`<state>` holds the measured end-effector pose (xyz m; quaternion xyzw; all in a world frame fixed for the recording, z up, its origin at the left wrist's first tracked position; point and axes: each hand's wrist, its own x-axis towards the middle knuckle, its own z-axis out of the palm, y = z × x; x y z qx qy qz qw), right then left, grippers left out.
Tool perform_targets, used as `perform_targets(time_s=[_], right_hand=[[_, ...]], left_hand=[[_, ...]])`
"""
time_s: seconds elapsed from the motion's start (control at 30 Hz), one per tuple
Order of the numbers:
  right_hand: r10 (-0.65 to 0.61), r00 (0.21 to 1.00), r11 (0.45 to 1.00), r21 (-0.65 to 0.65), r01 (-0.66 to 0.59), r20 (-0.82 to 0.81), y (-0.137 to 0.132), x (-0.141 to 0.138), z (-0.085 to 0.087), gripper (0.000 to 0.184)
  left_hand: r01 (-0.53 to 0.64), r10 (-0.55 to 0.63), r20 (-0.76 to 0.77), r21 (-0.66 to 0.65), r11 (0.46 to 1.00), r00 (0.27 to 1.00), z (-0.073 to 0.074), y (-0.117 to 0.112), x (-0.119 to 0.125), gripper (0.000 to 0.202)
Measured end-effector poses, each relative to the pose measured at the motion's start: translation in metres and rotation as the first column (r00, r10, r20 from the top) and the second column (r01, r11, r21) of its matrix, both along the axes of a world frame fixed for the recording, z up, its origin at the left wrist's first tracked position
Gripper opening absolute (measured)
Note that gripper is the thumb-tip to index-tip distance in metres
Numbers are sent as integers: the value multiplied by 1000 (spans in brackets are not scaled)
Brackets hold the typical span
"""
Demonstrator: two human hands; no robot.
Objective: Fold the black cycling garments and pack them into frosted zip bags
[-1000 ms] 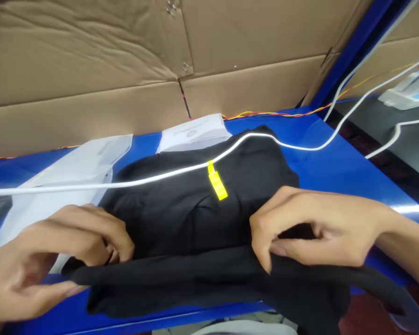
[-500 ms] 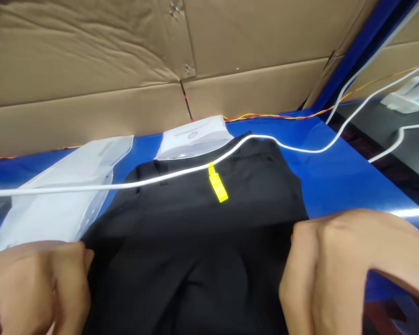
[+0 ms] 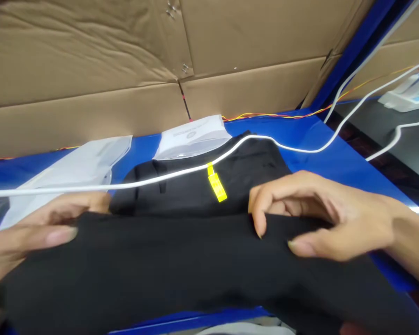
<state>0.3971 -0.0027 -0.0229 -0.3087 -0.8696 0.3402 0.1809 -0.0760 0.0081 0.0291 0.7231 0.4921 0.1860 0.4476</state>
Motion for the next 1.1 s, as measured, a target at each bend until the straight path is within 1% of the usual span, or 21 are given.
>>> perform_targets(time_s=[0.03,0.07,0.1,0.13,0.17,0.2,0.23,0.3,0.37,0.47,0.53,0.6,0.67,0.77,0.83,0.9,0.97,1.0,1.03,1.07,1.1], right_hand=[[-21,998,989,-145,12,-59,25,-20,20,40],[-75,988,975,-216,45,-133,44,-34,33,30],[-149,976,964,-243,107,-160,56,-44,38,24],[-225,960,956,-228,185,-164,62,-49,37,26],[-285,948,947,-195,255,-144,64,-50,32,31],[-286,945,956,-109,272,-155,64,-48,24,34],[-280,951,960,-9,281,-131,62,-46,15,33],[-285,954,933,204,297,-88,61,-41,1,29],[-274,961,895,354,272,-45,62,-40,-4,33],[-243,969,874,442,201,39,66,-42,-1,46],[-242,967,870,460,179,83,68,-43,2,43],[-261,963,874,441,205,69,68,-43,3,39],[-296,955,893,359,270,18,67,-43,4,38],[-392,917,905,147,398,-69,68,-43,6,36],[-476,866,879,-40,476,-151,70,-42,7,37],[-551,808,830,-237,505,-207,73,-41,8,39],[-584,792,771,-427,473,-178,75,-38,8,41],[-585,797,734,-517,441,-150,76,-37,9,42],[-581,805,689,-601,405,-122,76,-37,9,43],[-578,810,639,-674,371,-103,75,-37,10,44],[-583,806,596,-727,341,-101,73,-38,12,44]], left_hand=[[-38,42,46,-94,995,998,5,9,4,49],[-114,121,63,-107,988,991,9,17,7,42],[-122,126,29,-115,986,992,11,24,10,38],[-107,105,-25,-67,992,994,13,30,12,38],[-110,110,-86,14,994,990,13,35,14,37],[-92,103,-144,76,993,984,12,38,14,38],[-75,100,-202,131,989,974,10,39,14,39],[-46,99,-288,185,982,953,6,38,12,39],[-17,82,-333,194,981,939,2,35,8,40],[27,61,-403,208,978,913,0,30,1,51],[36,57,-451,195,980,891,0,28,-1,57],[3,83,-446,190,982,891,2,29,1,57],[-67,153,-391,224,972,908,3,31,4,57],[-218,289,-243,280,935,926,2,35,8,59],[-297,339,-125,267,917,933,-1,38,9,62],[-315,339,-43,276,908,940,-2,39,8,64],[-258,280,-19,334,907,960,-3,37,7,56],[-199,233,-37,397,896,972,-2,36,7,49],[-116,173,-74,484,867,982,-1,34,9,42],[-1,101,-138,582,813,985,0,31,11,36],[147,14,-227,673,725,974,2,28,14,35]])
